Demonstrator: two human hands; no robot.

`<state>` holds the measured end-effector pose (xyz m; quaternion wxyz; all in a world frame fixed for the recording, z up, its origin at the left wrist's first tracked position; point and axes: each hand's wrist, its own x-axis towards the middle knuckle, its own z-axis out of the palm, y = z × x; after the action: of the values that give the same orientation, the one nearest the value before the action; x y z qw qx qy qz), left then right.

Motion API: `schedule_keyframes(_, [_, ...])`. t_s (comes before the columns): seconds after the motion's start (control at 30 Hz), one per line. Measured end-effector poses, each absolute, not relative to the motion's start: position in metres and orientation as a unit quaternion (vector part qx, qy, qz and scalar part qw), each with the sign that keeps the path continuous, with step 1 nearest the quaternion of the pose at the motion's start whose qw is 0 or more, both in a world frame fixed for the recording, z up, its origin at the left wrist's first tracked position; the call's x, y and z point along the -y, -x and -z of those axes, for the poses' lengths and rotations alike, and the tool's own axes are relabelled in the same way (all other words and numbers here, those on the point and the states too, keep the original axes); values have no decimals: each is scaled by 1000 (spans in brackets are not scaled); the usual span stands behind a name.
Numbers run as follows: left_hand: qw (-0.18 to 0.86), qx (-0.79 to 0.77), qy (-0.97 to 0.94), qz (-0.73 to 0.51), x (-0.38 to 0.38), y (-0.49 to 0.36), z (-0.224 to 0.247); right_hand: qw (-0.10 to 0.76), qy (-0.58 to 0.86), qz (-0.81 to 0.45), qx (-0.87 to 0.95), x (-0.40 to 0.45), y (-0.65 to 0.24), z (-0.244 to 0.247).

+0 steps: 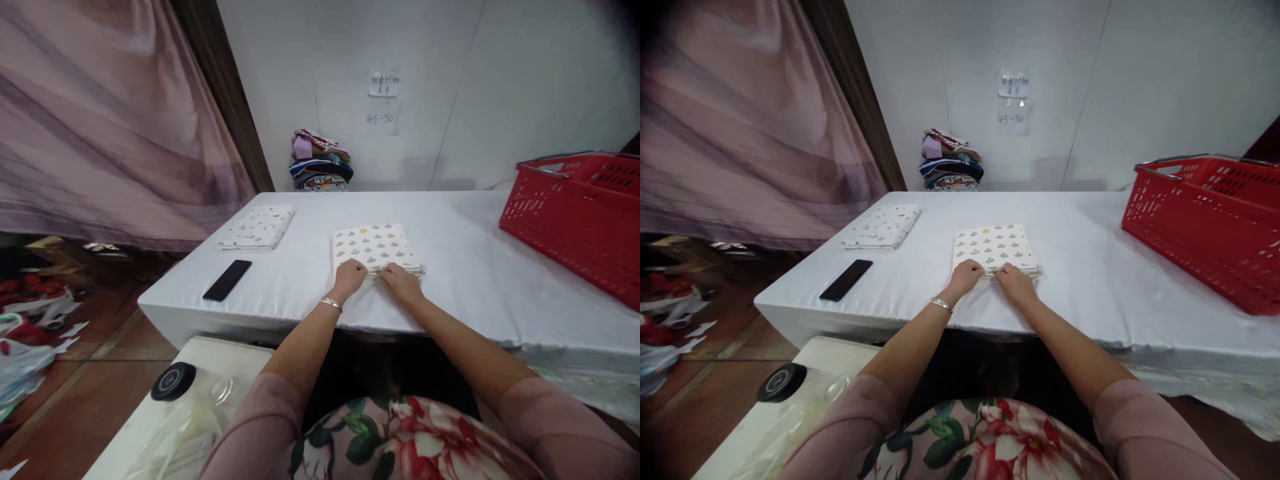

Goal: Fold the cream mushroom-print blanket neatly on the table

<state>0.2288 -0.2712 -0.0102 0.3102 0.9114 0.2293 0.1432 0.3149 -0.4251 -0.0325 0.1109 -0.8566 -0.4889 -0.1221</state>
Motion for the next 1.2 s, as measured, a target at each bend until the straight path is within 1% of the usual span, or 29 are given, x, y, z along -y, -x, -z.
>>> schedule_keyframes(0.1, [317, -229, -911, -134, 270, -229, 10, 93, 857, 120, 493, 427, -314, 33])
schedule_keyframes(0.4, [328, -233, -908, -115, 268, -231, 6, 50, 796, 181, 576, 404, -305, 30])
schedule_keyframes(0.6, [362, -232, -897, -108, 264, -232, 4, 50, 780, 178, 598, 389, -303, 38])
schedule_keyframes(0.67, [395, -215, -884, -131, 262, -229, 5, 55, 777, 181, 601, 389, -306, 40])
schedule_keyframes(0.77, [439, -197, -853, -204, 255, -217, 9, 58, 771, 186, 606, 391, -308, 41])
schedule_keyframes(0.8, [437, -197, -847, -230, 253, -210, 11, 60, 771, 187, 606, 392, -308, 41])
schedule_keyframes(0.87, [401, -199, -852, -271, 248, -194, 17, 63, 770, 189, 606, 393, -307, 39])
schedule_keyframes(0.93, [344, -201, -870, -289, 245, -179, 24, 65, 768, 189, 608, 393, -306, 38])
schedule_keyframes(1.0, [317, -209, -879, -289, 244, -168, 32, 69, 763, 194, 612, 394, -304, 38])
schedule_keyframes(1.2, [378, -245, -843, -292, 244, -169, 39, 83, 732, 223, 639, 386, -295, 37])
